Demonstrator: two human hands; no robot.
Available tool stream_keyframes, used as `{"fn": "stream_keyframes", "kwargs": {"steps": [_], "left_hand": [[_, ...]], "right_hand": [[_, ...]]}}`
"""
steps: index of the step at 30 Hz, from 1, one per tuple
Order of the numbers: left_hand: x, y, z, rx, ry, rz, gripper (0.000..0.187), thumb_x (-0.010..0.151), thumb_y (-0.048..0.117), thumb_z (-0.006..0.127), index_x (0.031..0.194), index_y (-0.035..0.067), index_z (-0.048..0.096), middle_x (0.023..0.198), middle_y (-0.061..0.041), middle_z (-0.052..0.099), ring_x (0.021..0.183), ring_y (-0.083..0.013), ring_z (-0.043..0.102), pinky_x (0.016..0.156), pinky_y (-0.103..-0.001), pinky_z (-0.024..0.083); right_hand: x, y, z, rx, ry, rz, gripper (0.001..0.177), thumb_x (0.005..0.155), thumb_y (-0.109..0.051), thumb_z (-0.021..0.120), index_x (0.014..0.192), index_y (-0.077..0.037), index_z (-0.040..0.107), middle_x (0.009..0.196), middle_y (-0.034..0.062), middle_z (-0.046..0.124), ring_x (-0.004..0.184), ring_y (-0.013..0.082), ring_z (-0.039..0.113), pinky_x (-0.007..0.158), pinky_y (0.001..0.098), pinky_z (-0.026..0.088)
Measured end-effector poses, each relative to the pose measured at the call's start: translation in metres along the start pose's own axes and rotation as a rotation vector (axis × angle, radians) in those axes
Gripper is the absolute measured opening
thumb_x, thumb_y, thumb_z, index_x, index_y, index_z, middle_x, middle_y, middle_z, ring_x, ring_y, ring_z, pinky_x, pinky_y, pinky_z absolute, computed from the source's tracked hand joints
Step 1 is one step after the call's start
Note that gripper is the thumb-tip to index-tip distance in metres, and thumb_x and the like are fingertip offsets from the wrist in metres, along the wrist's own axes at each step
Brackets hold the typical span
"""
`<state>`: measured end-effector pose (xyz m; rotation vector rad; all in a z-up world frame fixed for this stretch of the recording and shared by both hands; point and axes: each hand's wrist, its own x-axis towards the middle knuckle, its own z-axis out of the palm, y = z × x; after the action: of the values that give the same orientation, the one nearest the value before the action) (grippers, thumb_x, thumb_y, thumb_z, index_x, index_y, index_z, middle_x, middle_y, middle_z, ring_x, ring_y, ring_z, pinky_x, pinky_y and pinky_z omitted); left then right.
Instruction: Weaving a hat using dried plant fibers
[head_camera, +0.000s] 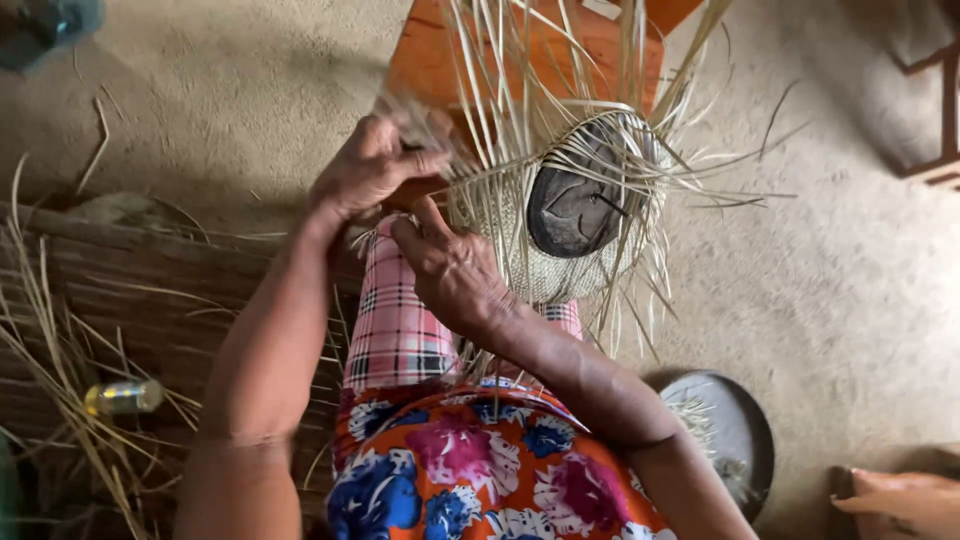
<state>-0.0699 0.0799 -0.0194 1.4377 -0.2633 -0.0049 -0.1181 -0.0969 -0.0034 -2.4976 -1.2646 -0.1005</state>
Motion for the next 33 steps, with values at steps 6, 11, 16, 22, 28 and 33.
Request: {"fn": "stream_keyframes", "kwargs": {"steps": [6,11,16,22,28,33], "left_hand": [[-0.007,-0.059,-0.033,0.554,-0.188,-0.333,0.061,0.096,0.048,0.078,0.095,-0.013,0.069,0.074,-0.025,0.062,0.06,-0.0295,0.056,0.06,-0.042,0.047],[-0.01,-0.017,-0.004,0.358,-0.178,-0.238,0.043,0.102,0.027,0.065,0.061,0.012,0.062,0.058,-0.007,0.069,0.05,-0.0137,0.067,0.048,-0.023,0.044],[-0.028,-0.025,0.005,0.501,-0.05,-0.098,0.036,0.101,0.014,0.066,0.066,0.008,0.058,0.061,-0.011,0.06,0.051,-0.0212,0.06,0.051,-0.03,0.043],[-0.033,-0.049,0.013,0.631,0.053,0.0,0.025,0.095,0.006,0.065,0.07,0.005,0.063,0.063,-0.011,0.06,0.057,-0.0265,0.062,0.055,-0.036,0.051],[-0.03,-0.038,0.019,0.433,0.085,0.071,0.02,0.094,0.009,0.069,0.074,0.004,0.065,0.067,-0.014,0.06,0.063,-0.03,0.063,0.06,-0.039,0.05],[-0.044,0.004,0.03,0.173,0.064,0.135,0.016,0.098,0.013,0.07,0.086,0.003,0.069,0.082,-0.017,0.063,0.082,-0.0232,0.062,0.074,-0.042,0.052]], "right_hand": [[-0.006,0.004,0.016,0.004,0.011,-0.024,0.032,0.087,-0.006,0.052,0.115,-0.02,0.06,0.133,0.0092,0.054,0.071,0.0394,0.075,0.063,0.0524,0.063],[0.0,0.024,-0.048,0.174,0.162,-0.109,0.026,0.105,0.0,0.058,0.116,-0.017,0.073,0.092,0.0042,0.077,0.047,0.0025,0.049,0.031,0.0158,0.042],[-0.003,0.132,-0.056,0.057,0.4,0.006,0.009,0.094,-0.014,0.079,0.095,-0.023,0.08,0.086,-0.0011,0.073,0.077,0.0274,0.069,0.075,0.0391,0.056],[0.006,0.145,-0.052,0.018,0.366,-0.076,0.01,0.091,-0.006,0.082,0.091,-0.015,0.078,0.087,0.0065,0.059,0.077,0.0316,0.066,0.07,0.0436,0.056],[0.009,0.122,-0.067,-0.002,0.25,0.007,0.015,0.096,0.004,0.065,0.103,-0.009,0.067,0.099,0.0089,0.05,0.084,0.0378,0.065,0.07,0.0519,0.058],[-0.013,0.105,-0.079,0.166,0.219,0.073,0.044,0.089,0.011,0.063,0.128,-0.009,0.061,0.113,0.0163,0.052,0.097,0.05,0.064,0.079,0.0586,0.057]]}}
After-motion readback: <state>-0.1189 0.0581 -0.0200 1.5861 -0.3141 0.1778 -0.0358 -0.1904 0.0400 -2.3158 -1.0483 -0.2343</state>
